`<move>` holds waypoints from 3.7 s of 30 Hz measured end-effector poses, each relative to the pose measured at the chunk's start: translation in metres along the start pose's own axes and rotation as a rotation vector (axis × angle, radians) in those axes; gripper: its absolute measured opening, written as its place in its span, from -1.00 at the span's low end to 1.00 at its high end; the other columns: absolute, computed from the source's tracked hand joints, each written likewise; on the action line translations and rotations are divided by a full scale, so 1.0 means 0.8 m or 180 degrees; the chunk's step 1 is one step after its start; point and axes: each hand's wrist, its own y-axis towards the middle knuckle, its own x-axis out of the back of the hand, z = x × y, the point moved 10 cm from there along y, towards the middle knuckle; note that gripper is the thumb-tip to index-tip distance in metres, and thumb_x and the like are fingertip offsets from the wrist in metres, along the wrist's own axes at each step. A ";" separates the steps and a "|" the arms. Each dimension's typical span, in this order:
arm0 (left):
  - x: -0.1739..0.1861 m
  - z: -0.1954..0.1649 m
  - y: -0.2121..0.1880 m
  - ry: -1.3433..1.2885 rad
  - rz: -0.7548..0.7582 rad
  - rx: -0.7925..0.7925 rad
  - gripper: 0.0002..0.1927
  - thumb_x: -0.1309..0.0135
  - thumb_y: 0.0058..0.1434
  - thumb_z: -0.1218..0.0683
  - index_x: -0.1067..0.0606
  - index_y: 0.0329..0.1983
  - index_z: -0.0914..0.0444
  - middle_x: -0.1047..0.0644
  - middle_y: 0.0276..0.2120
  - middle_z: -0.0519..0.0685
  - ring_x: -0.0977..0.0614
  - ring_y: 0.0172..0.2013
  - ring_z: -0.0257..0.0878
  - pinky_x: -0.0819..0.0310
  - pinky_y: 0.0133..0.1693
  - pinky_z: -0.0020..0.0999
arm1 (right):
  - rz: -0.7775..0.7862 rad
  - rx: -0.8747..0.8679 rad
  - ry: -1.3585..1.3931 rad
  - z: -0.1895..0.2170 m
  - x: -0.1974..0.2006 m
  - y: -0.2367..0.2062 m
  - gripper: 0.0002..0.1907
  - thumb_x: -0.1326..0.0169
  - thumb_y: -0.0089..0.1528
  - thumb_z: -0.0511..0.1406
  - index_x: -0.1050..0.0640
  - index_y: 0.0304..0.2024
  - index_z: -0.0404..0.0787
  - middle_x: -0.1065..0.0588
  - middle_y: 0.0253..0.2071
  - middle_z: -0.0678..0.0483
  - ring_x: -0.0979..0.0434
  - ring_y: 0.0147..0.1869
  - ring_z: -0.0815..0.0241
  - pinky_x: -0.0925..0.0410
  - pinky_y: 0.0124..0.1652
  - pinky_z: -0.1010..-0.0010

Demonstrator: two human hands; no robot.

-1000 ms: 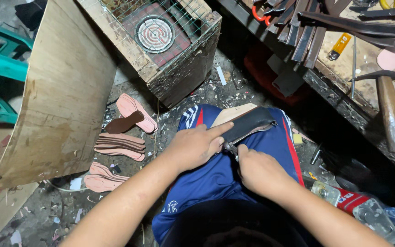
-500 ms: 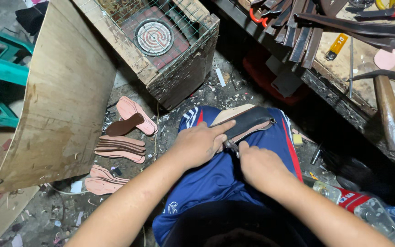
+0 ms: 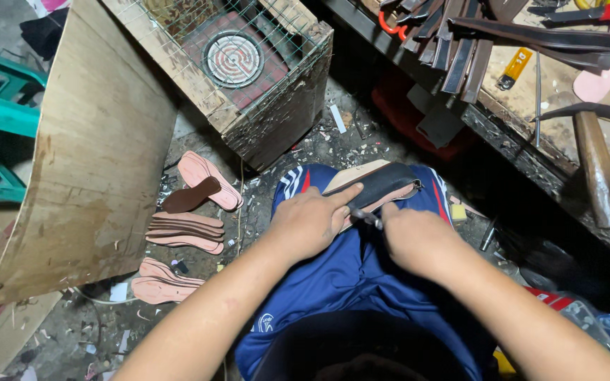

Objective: The person sits on the workshop floor with a shoe on their lap. They use pincers to grip and pull the shoe upper over the sole edge, hammer the upper to set it, and continue pinching and pressing the edges around the shoe, working the upper into place on the last.

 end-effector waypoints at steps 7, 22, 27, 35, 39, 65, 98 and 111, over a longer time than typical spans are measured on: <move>0.003 0.001 0.006 0.0052 -0.0128 0.0111 -0.50 0.09 0.34 -0.06 -0.38 0.37 -0.15 -0.56 -0.28 0.22 -0.59 -0.20 0.16 -0.48 -0.13 0.04 | -0.0071 0.0040 0.0002 -0.005 0.000 0.005 -0.79 0.03 0.18 -0.41 -0.39 -0.13 -0.35 -0.58 -0.27 -0.27 -0.63 -0.14 -0.27 -0.47 -0.14 -0.02; -0.006 -0.004 0.021 0.0194 -0.0066 0.0265 -0.49 0.05 0.32 -0.11 -0.38 0.36 -0.18 -0.53 -0.27 0.25 -0.58 -0.22 0.18 -0.50 -0.13 0.01 | -0.0104 -0.0153 0.0058 -0.023 0.011 0.009 -0.76 0.01 0.19 -0.37 -0.39 -0.11 -0.36 -0.57 -0.24 -0.31 -0.62 -0.11 -0.30 -0.46 -0.10 -0.04; -0.007 -0.004 0.030 0.0221 -0.0037 0.0422 -0.46 0.01 0.29 -0.13 -0.36 0.37 -0.18 -0.51 -0.19 0.28 -0.59 -0.19 0.21 -0.50 -0.12 0.03 | -0.0048 -0.0158 -0.0035 -0.030 0.005 0.011 -0.75 0.03 0.18 -0.39 -0.39 -0.10 -0.38 -0.58 -0.24 -0.31 -0.63 -0.11 -0.29 -0.47 -0.09 -0.03; -0.012 -0.008 0.039 0.0302 -0.0007 0.0493 -0.44 -0.02 0.27 -0.14 -0.36 0.38 -0.15 -0.49 -0.14 0.28 -0.58 -0.16 0.24 -0.50 -0.10 0.03 | -0.0069 -0.0222 -0.0047 -0.042 0.000 0.013 -0.76 0.01 0.18 -0.41 -0.40 -0.11 -0.38 -0.58 -0.24 -0.31 -0.63 -0.09 -0.27 -0.46 -0.08 0.00; -0.014 -0.009 0.043 0.0286 -0.0007 0.0475 -0.44 -0.03 0.27 -0.14 -0.37 0.37 -0.10 -0.52 -0.13 0.25 -0.58 -0.15 0.23 -0.50 -0.10 0.03 | -0.0149 -0.0230 0.0127 -0.047 0.002 0.017 -0.70 -0.07 0.17 -0.32 -0.40 -0.12 -0.41 -0.58 -0.22 -0.29 -0.61 -0.06 -0.26 -0.44 -0.06 0.01; -0.034 -0.014 0.080 0.0524 0.0244 0.0282 -0.29 0.05 0.33 -0.20 -0.32 0.28 0.47 -0.63 -0.21 0.23 -0.69 -0.17 0.09 -0.54 -0.13 -0.04 | -0.0080 0.0606 0.0302 -0.066 -0.052 -0.116 -0.14 -0.27 0.05 0.13 -0.42 0.31 -0.08 -0.51 -0.04 -0.02 -0.50 0.08 -0.12 -0.37 -0.05 0.03; -0.025 0.065 0.005 -0.2419 0.0745 0.0656 -0.45 -0.37 -0.03 -0.08 -0.61 -0.04 0.34 -0.68 -0.40 -0.09 -0.62 -0.43 -0.42 -0.50 -0.38 -0.48 | -0.2106 -0.0254 0.2797 -0.145 -0.021 -0.081 -0.63 -0.17 0.28 -0.12 -0.59 -0.09 -0.32 -0.63 -0.34 -0.08 -0.61 -0.28 0.06 -0.45 -0.19 0.31; -0.018 0.069 0.008 -0.1907 0.0502 0.0591 -0.38 -0.39 -0.09 -0.16 -0.63 -0.06 0.33 -0.61 -0.50 -0.09 -0.57 -0.50 -0.38 -0.45 -0.44 -0.43 | -0.1435 -0.0036 0.1602 -0.049 0.003 -0.042 -0.50 -0.16 0.18 -0.04 -0.51 0.08 -0.17 -0.60 -0.26 -0.21 -0.62 -0.14 -0.25 -0.46 -0.16 0.07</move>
